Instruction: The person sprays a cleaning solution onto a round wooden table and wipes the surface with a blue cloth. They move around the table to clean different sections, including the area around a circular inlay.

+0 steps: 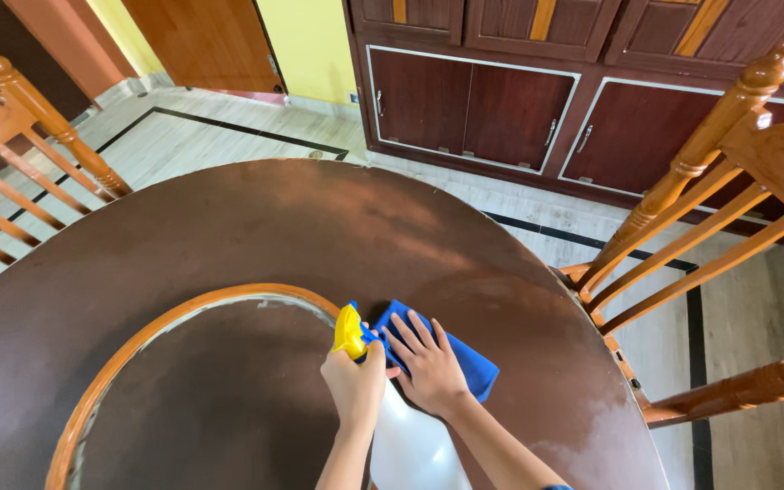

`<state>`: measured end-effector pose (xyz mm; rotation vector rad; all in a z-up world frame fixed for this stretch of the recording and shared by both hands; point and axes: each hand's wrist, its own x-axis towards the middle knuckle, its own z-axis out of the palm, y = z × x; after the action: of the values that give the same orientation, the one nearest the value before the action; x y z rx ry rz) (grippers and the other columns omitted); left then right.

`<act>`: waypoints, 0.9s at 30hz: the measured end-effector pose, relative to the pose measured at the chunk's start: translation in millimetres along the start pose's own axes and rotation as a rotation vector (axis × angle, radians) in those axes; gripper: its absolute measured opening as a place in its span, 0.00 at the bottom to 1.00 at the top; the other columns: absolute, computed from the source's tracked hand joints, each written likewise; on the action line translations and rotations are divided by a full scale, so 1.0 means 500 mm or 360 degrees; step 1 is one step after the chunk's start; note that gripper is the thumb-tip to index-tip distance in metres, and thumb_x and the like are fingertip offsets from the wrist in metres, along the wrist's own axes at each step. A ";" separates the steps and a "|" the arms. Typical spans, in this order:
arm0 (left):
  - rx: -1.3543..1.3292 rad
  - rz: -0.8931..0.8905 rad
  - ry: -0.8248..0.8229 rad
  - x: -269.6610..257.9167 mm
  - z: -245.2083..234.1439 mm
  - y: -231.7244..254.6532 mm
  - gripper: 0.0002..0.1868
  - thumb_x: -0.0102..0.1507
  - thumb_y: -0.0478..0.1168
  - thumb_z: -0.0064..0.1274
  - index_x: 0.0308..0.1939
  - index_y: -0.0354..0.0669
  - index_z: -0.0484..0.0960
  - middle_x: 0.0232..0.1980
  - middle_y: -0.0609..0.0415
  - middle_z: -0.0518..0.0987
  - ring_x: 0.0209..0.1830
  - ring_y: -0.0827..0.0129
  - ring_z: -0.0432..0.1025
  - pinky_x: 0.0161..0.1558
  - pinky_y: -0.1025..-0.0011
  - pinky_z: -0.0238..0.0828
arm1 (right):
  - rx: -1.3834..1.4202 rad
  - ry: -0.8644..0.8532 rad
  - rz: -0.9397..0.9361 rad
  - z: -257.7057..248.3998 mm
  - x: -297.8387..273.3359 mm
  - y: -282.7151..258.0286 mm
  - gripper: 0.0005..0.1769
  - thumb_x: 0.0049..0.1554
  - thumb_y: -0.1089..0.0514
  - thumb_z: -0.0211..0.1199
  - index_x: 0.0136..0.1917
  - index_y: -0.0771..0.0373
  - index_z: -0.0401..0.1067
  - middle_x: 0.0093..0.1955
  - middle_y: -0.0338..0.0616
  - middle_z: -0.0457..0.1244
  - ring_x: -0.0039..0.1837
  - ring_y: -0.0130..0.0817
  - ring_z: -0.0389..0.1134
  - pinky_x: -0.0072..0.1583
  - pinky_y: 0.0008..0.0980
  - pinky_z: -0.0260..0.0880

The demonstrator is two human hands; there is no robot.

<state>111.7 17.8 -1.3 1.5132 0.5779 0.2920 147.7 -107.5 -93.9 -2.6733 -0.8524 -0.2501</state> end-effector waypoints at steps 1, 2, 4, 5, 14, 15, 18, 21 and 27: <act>-0.0005 0.0012 0.0004 0.001 0.001 0.000 0.17 0.59 0.32 0.55 0.51 0.26 0.82 0.43 0.43 0.84 0.31 0.63 0.82 0.29 0.67 0.80 | 0.0001 -0.0009 0.0014 0.002 0.019 0.004 0.37 0.54 0.50 0.59 0.76 0.55 0.60 0.82 0.46 0.47 0.82 0.48 0.42 0.77 0.56 0.38; -0.0010 0.0024 0.0007 0.003 0.003 -0.001 0.17 0.59 0.31 0.55 0.50 0.25 0.82 0.43 0.43 0.84 0.31 0.64 0.81 0.29 0.67 0.80 | -0.0005 0.0005 0.0050 0.005 0.040 0.011 0.37 0.54 0.50 0.59 0.76 0.55 0.60 0.81 0.46 0.48 0.82 0.48 0.42 0.77 0.56 0.38; -0.0008 0.0014 0.0013 0.006 0.003 -0.008 0.16 0.58 0.31 0.55 0.49 0.25 0.82 0.44 0.44 0.84 0.31 0.65 0.81 0.28 0.67 0.80 | -0.0013 0.0022 0.0124 0.015 0.073 0.029 0.37 0.54 0.49 0.59 0.76 0.56 0.60 0.81 0.46 0.48 0.82 0.47 0.43 0.77 0.56 0.39; -0.0003 -0.0002 0.0017 0.011 0.003 -0.011 0.16 0.58 0.30 0.55 0.50 0.25 0.82 0.44 0.44 0.84 0.31 0.65 0.81 0.28 0.67 0.80 | -0.0025 0.0057 0.0158 0.020 0.088 0.042 0.36 0.55 0.49 0.58 0.76 0.55 0.60 0.81 0.45 0.49 0.82 0.47 0.43 0.77 0.57 0.39; 0.0078 -0.0092 -0.0007 0.032 0.007 -0.025 0.17 0.58 0.29 0.53 0.51 0.27 0.82 0.45 0.46 0.83 0.33 0.66 0.82 0.28 0.66 0.80 | -0.0214 0.0316 0.0450 0.085 0.172 0.233 0.34 0.58 0.46 0.55 0.76 0.52 0.61 0.81 0.43 0.50 0.82 0.46 0.46 0.77 0.59 0.41; 0.0099 -0.0101 -0.0002 0.032 0.008 -0.023 0.17 0.58 0.30 0.53 0.51 0.27 0.82 0.45 0.47 0.84 0.33 0.66 0.82 0.28 0.66 0.80 | -0.0231 0.0316 0.0492 0.089 0.177 0.256 0.33 0.59 0.45 0.54 0.77 0.52 0.61 0.82 0.42 0.50 0.82 0.45 0.45 0.77 0.59 0.41; 0.0105 -0.0086 -0.0007 0.031 0.009 -0.018 0.18 0.58 0.30 0.53 0.51 0.27 0.82 0.44 0.46 0.83 0.33 0.66 0.82 0.28 0.66 0.81 | -0.0268 0.0266 0.0647 0.098 0.192 0.328 0.34 0.60 0.43 0.52 0.78 0.51 0.59 0.83 0.41 0.48 0.83 0.44 0.43 0.77 0.59 0.39; 0.0078 -0.0106 0.0011 0.026 0.008 -0.014 0.18 0.57 0.30 0.53 0.51 0.28 0.82 0.45 0.47 0.83 0.33 0.67 0.82 0.28 0.66 0.81 | -0.0298 0.0261 0.0770 0.103 0.182 0.395 0.36 0.60 0.42 0.49 0.79 0.51 0.57 0.84 0.41 0.45 0.84 0.43 0.40 0.77 0.60 0.36; 0.0086 -0.0126 0.0041 0.028 0.006 -0.021 0.17 0.57 0.30 0.53 0.50 0.27 0.82 0.45 0.50 0.84 0.32 0.68 0.82 0.28 0.67 0.80 | -0.0332 0.0164 0.1098 0.084 0.140 0.472 0.36 0.60 0.40 0.47 0.80 0.48 0.55 0.85 0.39 0.43 0.85 0.42 0.38 0.76 0.67 0.34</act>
<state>123.1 21.8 -14.2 1.5364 0.6689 0.2370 345.6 -236.8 -173.7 -2.9203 0.1593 -0.3108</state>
